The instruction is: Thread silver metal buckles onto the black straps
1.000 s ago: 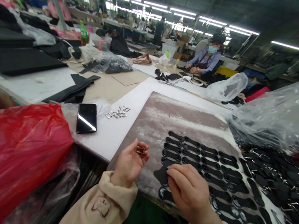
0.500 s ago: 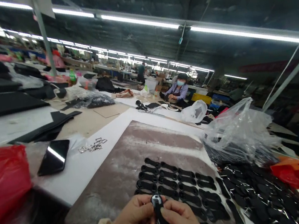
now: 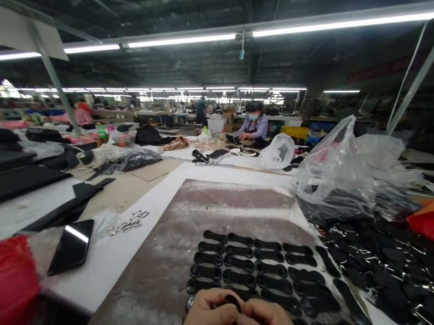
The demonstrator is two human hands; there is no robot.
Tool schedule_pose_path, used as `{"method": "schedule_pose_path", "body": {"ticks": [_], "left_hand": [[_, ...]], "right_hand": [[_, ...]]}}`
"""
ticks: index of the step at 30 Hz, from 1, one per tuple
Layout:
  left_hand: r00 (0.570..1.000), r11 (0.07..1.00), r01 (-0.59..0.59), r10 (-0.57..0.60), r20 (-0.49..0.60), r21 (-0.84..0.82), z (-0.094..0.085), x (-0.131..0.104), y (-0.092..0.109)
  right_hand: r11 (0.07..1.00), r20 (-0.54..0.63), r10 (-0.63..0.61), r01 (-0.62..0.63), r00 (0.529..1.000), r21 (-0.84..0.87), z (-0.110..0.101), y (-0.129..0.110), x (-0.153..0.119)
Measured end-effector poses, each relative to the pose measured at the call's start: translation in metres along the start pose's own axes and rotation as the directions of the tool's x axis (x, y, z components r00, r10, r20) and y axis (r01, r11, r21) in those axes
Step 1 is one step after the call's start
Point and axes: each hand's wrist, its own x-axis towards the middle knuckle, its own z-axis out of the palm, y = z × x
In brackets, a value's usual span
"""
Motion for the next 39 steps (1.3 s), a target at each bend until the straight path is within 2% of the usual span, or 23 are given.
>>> {"method": "schedule_pose_path", "body": {"ticks": [2, 4, 9, 14, 17, 20, 22, 23, 25, 28, 30, 34, 39], "left_hand": [[1.000, 1.000, -0.023, 0.023, -0.006, -0.001, 0.003, 0.002, -0.004], [0.999, 1.000, -0.030, 0.030, -0.013, 0.002, 0.006, 0.003, -0.007], [0.997, 0.999, -0.035, 0.034, -0.072, -0.015, 0.013, 0.004, -0.014], [0.992, 0.999, -0.022, 0.016, -0.129, -0.045, 0.022, 0.005, -0.020], [0.994, 0.969, 0.028, -0.053, -0.097, -0.247, 0.025, 0.006, -0.020], [0.985, 0.832, 0.141, -0.171, -0.006, -0.536, 0.023, 0.010, -0.019], [0.982, 0.751, 0.147, -0.191, 0.002, -0.643, 0.020, 0.013, -0.020], [0.983, 0.728, 0.129, -0.185, -0.012, -0.673, 0.018, 0.015, -0.020], [0.984, 0.701, 0.096, -0.176, -0.040, -0.707, 0.016, 0.017, -0.021], [0.980, 0.686, 0.084, -0.189, -0.066, -0.723, 0.015, 0.019, -0.022], [0.980, 0.684, 0.082, -0.186, -0.065, -0.725, 0.014, 0.019, -0.020], [0.988, 0.735, 0.047, -0.133, -0.076, -0.676, 0.015, 0.016, -0.014], [0.982, 0.842, -0.119, 0.022, -0.186, -0.526, 0.024, 0.009, -0.016]], "right_hand": [[0.979, -0.090, -0.079, 0.060, 0.993, -0.194, -0.002, 0.000, -0.006], [0.948, -0.160, -0.152, 0.098, 0.975, -0.302, -0.004, 0.000, -0.012], [0.896, -0.224, -0.269, 0.158, 0.937, -0.414, -0.002, 0.007, -0.021], [0.802, -0.280, -0.404, 0.189, 0.871, -0.567, 0.001, 0.016, -0.023], [0.771, -0.351, -0.476, 0.190, 0.807, -0.608, -0.004, 0.022, -0.024], [0.746, -0.455, -0.537, 0.149, 0.711, -0.649, -0.016, 0.028, -0.025], [0.738, -0.488, -0.548, 0.117, 0.679, -0.665, -0.021, 0.030, -0.027], [0.734, -0.486, -0.548, 0.113, 0.681, -0.670, -0.021, 0.031, -0.028], [0.720, -0.438, -0.545, 0.131, 0.715, -0.681, -0.019, 0.031, -0.028], [0.678, -0.335, -0.547, 0.172, 0.767, -0.715, -0.009, 0.030, -0.027], [0.658, -0.299, -0.543, 0.176, 0.785, -0.733, -0.004, 0.030, -0.025], [0.647, -0.299, -0.564, 0.187, 0.770, -0.739, -0.004, 0.030, -0.025], [0.605, -0.227, -0.584, 0.231, 0.779, -0.762, 0.001, 0.030, -0.025]]}}
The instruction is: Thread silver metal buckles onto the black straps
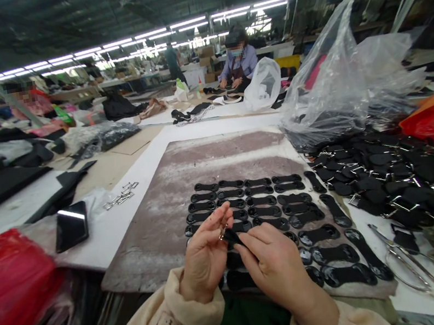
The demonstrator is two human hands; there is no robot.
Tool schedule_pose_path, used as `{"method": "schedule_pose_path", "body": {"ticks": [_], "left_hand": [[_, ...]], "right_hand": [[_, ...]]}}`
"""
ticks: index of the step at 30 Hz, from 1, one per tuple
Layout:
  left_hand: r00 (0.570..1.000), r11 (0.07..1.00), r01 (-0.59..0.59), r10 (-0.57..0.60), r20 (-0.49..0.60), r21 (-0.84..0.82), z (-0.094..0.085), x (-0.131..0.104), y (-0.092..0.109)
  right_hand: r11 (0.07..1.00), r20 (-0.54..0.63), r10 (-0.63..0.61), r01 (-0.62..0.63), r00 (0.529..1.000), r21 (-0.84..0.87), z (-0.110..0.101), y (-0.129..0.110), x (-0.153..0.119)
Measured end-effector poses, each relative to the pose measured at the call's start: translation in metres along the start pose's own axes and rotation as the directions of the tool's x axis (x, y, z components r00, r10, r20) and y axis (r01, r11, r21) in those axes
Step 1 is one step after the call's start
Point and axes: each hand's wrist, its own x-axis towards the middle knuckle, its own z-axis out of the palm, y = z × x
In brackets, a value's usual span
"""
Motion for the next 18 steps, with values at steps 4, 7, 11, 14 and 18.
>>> {"method": "schedule_pose_path", "body": {"ticks": [4, 7, 11, 14, 18], "left_hand": [[0.998, 0.999, -0.051, 0.052, -0.031, 0.012, 0.0004, -0.0032, -0.0104], [0.996, 0.996, -0.084, 0.084, -0.026, -0.012, 0.0020, -0.0051, -0.0104], [0.995, 0.998, -0.055, 0.055, 0.083, 0.002, 0.0048, -0.0075, -0.0042], [0.987, 0.993, -0.058, 0.041, 0.158, 0.105, 0.0045, -0.0082, -0.0031], [0.975, 0.953, -0.147, 0.095, 0.200, 0.266, 0.0026, -0.0086, -0.0051]], "right_hand": [[1.000, 0.030, 0.013, -0.013, 0.999, -0.013, 0.0067, -0.0064, 0.0003], [0.999, 0.011, 0.026, -0.027, 1.000, 0.029, 0.0097, -0.0057, 0.0009], [0.991, -0.021, 0.059, -0.056, 0.998, 0.122, 0.0103, -0.0018, 0.0009], [0.976, -0.022, 0.097, -0.091, 0.995, 0.195, 0.0108, -0.0016, 0.0004], [0.923, -0.002, 0.197, -0.185, 0.980, 0.337, 0.0112, -0.0024, 0.0009]]}}
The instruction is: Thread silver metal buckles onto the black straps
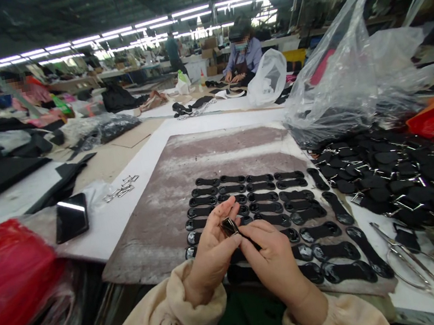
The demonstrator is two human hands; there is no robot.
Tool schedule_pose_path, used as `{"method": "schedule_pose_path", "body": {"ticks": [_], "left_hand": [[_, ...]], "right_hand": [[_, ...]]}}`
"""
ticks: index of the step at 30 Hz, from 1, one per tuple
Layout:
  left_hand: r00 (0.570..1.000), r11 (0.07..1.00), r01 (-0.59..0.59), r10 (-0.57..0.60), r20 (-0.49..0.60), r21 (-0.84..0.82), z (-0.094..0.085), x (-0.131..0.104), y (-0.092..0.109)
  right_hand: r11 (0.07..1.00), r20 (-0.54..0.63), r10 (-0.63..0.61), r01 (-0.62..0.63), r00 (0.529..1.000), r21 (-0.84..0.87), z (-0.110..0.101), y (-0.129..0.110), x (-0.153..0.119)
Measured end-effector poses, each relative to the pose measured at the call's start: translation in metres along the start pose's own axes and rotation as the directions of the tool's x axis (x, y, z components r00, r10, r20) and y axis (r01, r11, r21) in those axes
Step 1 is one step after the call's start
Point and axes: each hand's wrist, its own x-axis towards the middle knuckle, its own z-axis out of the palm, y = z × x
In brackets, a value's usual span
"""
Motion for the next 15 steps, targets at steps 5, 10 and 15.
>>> {"method": "schedule_pose_path", "body": {"ticks": [5, 10, 15], "left_hand": [[0.996, 0.974, -0.034, 0.014, 0.086, 0.226, -0.002, 0.002, 0.000], [0.990, 0.802, -0.133, 0.076, 0.121, 0.583, -0.008, 0.001, 0.006], [0.924, 0.438, -0.379, 0.217, 0.314, 0.815, -0.027, 0.007, 0.003]], "right_hand": [[0.993, 0.031, 0.063, -0.066, 0.998, 0.096, -0.003, -0.001, 0.002], [0.995, 0.063, 0.058, -0.063, 0.996, 0.080, -0.005, 0.004, -0.002], [0.996, 0.068, 0.001, -0.007, 0.998, 0.085, 0.002, 0.024, -0.002]]}}
